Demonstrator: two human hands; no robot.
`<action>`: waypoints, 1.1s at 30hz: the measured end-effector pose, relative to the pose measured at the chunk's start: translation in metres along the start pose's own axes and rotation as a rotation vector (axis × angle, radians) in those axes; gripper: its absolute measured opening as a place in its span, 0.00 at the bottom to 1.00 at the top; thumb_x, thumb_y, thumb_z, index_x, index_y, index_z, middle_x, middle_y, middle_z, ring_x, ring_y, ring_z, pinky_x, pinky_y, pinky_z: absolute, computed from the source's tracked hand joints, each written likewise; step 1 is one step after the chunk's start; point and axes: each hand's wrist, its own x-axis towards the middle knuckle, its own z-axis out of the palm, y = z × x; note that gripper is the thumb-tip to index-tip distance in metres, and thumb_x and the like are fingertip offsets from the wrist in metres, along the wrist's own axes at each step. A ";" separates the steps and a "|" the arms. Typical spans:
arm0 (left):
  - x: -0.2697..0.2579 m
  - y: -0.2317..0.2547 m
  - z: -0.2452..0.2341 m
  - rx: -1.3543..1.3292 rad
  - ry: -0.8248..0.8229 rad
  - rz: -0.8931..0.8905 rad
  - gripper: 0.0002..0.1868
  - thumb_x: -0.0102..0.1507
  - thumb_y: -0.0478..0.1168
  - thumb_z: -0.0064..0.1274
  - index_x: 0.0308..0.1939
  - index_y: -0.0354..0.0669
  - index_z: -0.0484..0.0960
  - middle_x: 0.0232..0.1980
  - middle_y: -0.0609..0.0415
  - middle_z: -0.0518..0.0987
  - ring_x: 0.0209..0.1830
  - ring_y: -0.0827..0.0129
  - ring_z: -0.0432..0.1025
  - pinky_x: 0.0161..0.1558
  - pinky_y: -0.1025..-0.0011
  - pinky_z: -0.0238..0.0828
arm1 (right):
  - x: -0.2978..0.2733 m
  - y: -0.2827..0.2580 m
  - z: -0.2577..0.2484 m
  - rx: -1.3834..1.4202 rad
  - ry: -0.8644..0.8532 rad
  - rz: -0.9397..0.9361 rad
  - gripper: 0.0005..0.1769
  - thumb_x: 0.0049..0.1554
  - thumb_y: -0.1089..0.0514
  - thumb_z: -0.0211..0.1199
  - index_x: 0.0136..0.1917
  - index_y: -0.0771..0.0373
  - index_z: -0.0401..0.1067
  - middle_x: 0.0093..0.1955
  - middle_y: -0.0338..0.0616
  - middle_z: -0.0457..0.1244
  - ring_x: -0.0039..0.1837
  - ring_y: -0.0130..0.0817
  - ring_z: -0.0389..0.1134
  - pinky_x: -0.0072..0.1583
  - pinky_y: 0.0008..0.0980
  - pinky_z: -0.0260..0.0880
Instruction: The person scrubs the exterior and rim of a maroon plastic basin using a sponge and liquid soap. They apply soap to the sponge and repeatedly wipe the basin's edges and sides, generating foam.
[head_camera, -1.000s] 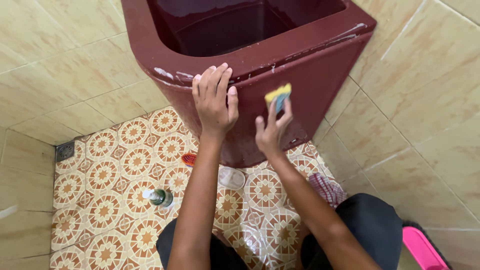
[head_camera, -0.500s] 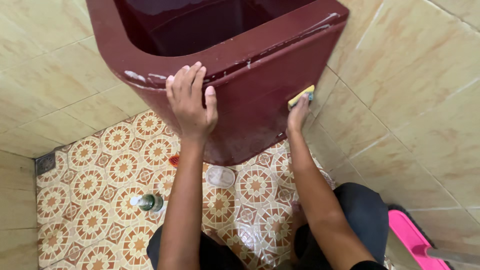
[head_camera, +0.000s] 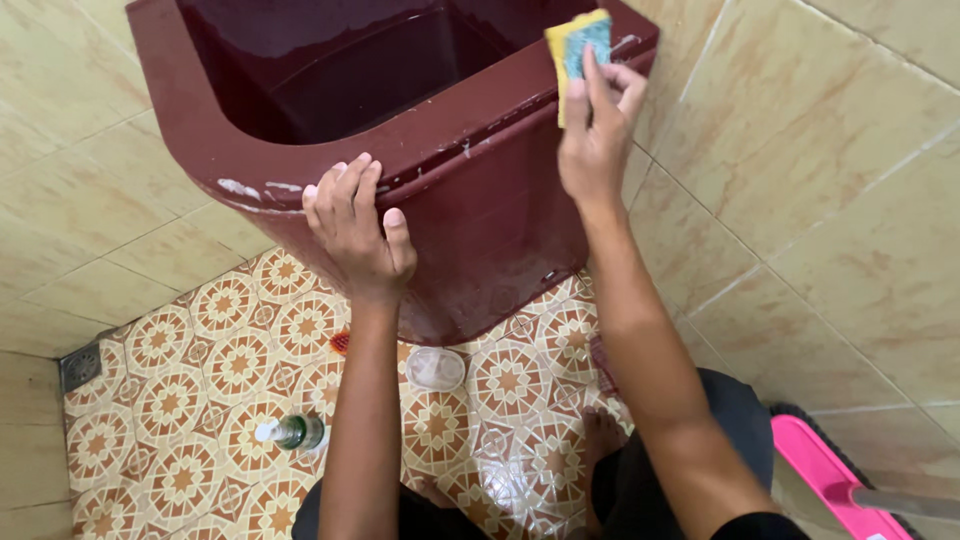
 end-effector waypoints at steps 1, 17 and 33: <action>-0.001 -0.001 0.001 -0.005 0.013 0.003 0.24 0.71 0.47 0.37 0.62 0.35 0.78 0.66 0.47 0.76 0.72 0.51 0.65 0.76 0.47 0.46 | 0.006 -0.004 0.000 -0.063 -0.012 -0.036 0.25 0.72 0.46 0.58 0.73 0.64 0.71 0.63 0.49 0.55 0.62 0.39 0.61 0.66 0.35 0.65; -0.003 -0.003 0.003 -0.070 0.040 -0.010 0.24 0.71 0.47 0.39 0.62 0.35 0.78 0.66 0.48 0.76 0.72 0.51 0.65 0.77 0.49 0.44 | -0.005 -0.001 0.004 -0.329 0.042 -0.052 0.27 0.72 0.48 0.54 0.79 0.64 0.60 0.74 0.60 0.53 0.76 0.55 0.56 0.77 0.49 0.55; -0.001 0.001 -0.003 -0.053 0.010 -0.017 0.23 0.72 0.47 0.40 0.63 0.35 0.78 0.67 0.48 0.76 0.72 0.51 0.65 0.78 0.49 0.44 | -0.027 0.045 0.017 -0.032 0.075 0.150 0.35 0.75 0.46 0.34 0.85 0.71 0.43 0.89 0.59 0.37 0.90 0.53 0.36 0.87 0.45 0.34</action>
